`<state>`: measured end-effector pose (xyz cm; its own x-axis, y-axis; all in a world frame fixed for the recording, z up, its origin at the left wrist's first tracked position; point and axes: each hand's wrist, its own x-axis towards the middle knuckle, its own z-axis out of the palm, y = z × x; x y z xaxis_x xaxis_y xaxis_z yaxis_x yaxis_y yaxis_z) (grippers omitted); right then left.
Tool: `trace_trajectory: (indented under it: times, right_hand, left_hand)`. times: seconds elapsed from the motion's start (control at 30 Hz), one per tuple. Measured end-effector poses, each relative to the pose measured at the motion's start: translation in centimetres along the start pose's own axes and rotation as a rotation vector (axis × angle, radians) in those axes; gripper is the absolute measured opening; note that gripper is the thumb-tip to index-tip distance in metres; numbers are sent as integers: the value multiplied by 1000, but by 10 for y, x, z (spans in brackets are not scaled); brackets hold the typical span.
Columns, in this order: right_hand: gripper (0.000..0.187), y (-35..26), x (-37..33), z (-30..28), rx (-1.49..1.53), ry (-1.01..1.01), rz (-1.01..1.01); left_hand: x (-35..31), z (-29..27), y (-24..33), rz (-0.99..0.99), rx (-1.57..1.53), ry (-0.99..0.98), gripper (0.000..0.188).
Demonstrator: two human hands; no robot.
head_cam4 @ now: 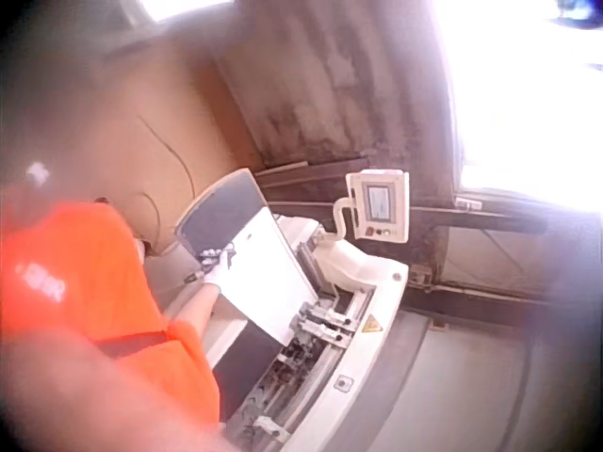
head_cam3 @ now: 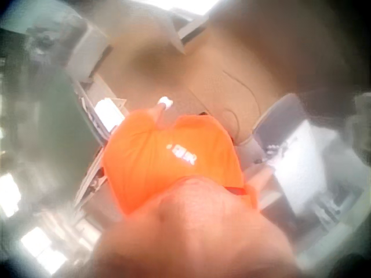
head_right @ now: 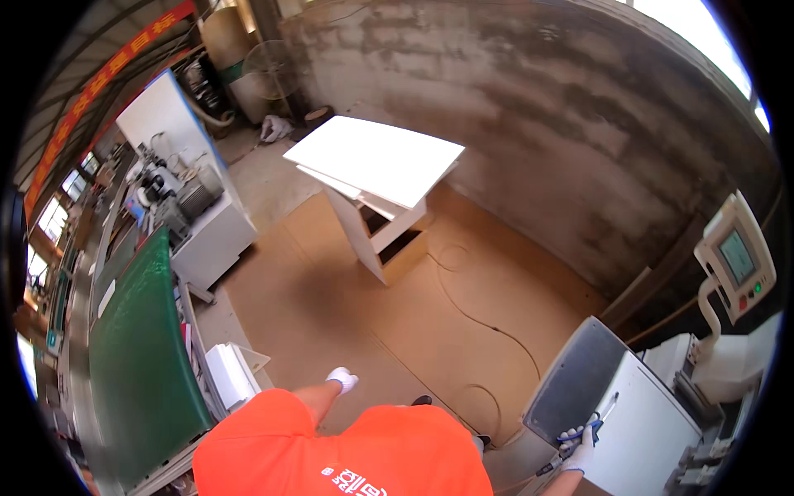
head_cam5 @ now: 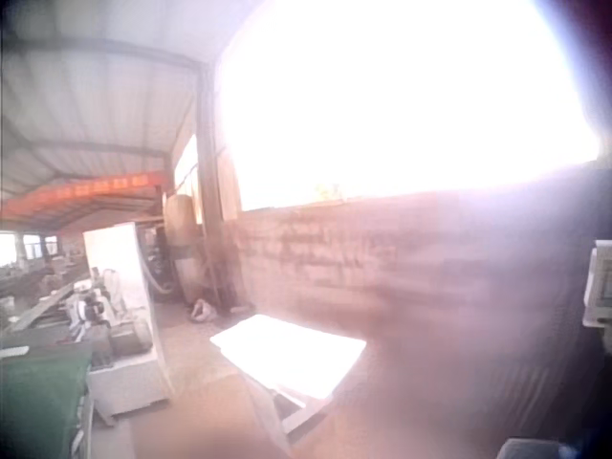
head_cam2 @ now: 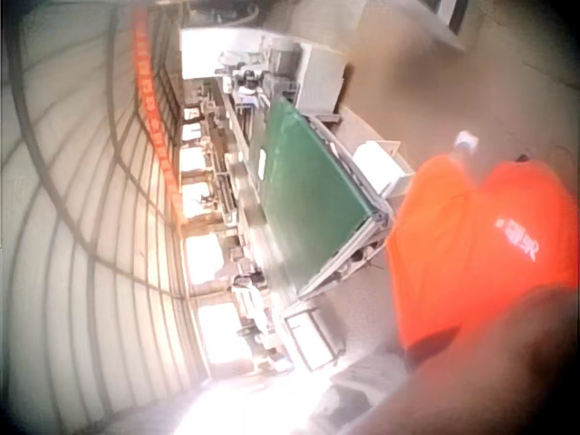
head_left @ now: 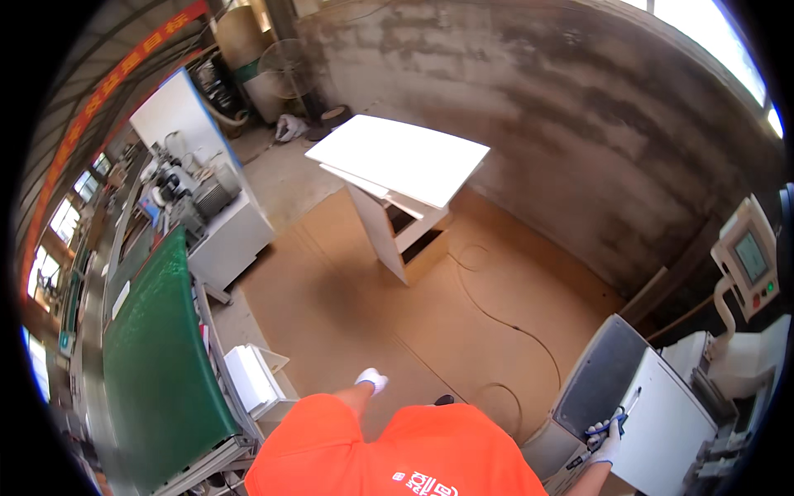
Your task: The person picks up white wood panels, places them on a conveyor belt, and then feeds them one at a time into a hole-punching or drilling machine while using a nozzle to clear debris.
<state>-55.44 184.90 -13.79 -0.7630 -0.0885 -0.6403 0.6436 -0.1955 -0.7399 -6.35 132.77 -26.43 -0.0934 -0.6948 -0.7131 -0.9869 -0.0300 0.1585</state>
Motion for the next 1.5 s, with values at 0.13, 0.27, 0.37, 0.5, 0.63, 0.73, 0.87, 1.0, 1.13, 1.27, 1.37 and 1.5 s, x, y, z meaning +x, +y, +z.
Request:
trace_trajectory:
  times: [0.13,0.27,0.37,0.5,0.63,0.73,0.87,1.0,1.13,1.27,1.37,1.5]
  right_hand:
    - [38,-4,10,-6,18,6,-32]
    - [49,-57,62,-59,-456,-130,410]
    - [49,-47,-32,49,-617,69,107]
    - [50,-50,-43,93,-710,58,108]
    - [50,-52,-46,118,-742,45,90]
    - [51,-54,-49,123,-756,52,92]
    - [51,-56,-52,124,-750,49,88]
    - [51,-51,-61,114,-714,58,74]
    - [52,-46,-67,93,-639,60,69]
    - [52,-28,-62,35,-346,64,38]
    - [35,22,-46,16,-21,8,-15]
    - [26,39,-135,14,-204,205,-39]
  left_hand:
    - [-10,-26,-107,-119,-171,129,53]
    - [-23,-8,-123,-284,-250,44,50]
    - [-33,63,-131,-240,-192,-21,49]
    - [-43,128,-73,-153,-381,-201,52]
    - [-39,122,-77,-125,-372,-188,51]
    - [-41,75,-63,-4,-270,-156,50]
    - [-19,42,-45,-60,-336,-24,48]
    - [-15,24,-2,50,-360,5,48]
    - [-23,42,31,194,-356,17,48]
    - [-33,59,80,323,-241,-65,49]
    - [-56,83,76,342,-108,-185,52]
    - [-46,131,59,478,-188,-207,37]
